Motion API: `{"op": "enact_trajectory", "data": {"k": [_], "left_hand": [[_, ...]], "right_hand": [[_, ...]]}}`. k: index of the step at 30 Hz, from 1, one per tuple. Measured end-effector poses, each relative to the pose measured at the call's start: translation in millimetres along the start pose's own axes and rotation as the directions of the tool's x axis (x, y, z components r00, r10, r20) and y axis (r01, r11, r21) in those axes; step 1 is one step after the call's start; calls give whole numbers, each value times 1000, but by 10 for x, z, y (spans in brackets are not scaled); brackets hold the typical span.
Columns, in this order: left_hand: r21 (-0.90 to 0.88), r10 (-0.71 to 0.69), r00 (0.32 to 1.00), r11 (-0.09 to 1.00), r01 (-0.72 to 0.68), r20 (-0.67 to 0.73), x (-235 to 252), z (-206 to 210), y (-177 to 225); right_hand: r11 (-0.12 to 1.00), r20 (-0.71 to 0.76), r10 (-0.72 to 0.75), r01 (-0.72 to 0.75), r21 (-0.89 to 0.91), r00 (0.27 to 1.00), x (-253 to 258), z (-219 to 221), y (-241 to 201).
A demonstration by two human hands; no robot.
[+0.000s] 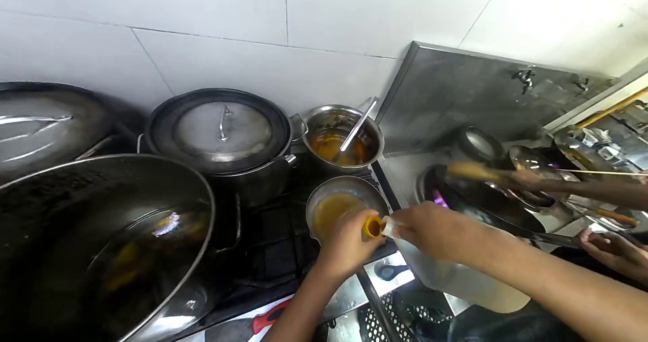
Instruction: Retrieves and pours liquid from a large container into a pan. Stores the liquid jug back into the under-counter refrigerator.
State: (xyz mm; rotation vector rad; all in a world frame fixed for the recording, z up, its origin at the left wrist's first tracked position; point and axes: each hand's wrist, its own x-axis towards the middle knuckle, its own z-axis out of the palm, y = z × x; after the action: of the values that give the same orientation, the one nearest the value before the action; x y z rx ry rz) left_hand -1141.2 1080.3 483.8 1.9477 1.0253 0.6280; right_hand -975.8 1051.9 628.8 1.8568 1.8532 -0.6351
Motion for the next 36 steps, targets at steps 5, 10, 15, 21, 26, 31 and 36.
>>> {"op": "enact_trajectory", "data": {"k": [5,10,15,21,26,31,36], "left_hand": [[-26,-36,999,999,36,7,37,9,-5],[-39,-61,998,997,62,19,53,29,29],[-69,-73,997,995,74,16,70,72,32],[-72,-73,997,995,72,-1,70,114,11],[-98,-80,997,992,78,-13,67,117,9],[-110,-92,996,990,90,-14,73,106,2],[-123,-95,995,988,91,-26,79,77,4]], "right_hand": [[1000,4,9,-9,-4,1000,16,-22,18],[1000,6,11,-11,-24,1000,10,-38,13],[999,5,33,-33,-39,999,3,-49,7],[998,2,40,-40,-48,999,9,-33,22],[998,4,40,-39,-42,999,-3,-54,10],[999,-12,34,-34,-26,999,-13,-52,3],[999,-98,-12,15,32,995,-62,-50,69]]}}
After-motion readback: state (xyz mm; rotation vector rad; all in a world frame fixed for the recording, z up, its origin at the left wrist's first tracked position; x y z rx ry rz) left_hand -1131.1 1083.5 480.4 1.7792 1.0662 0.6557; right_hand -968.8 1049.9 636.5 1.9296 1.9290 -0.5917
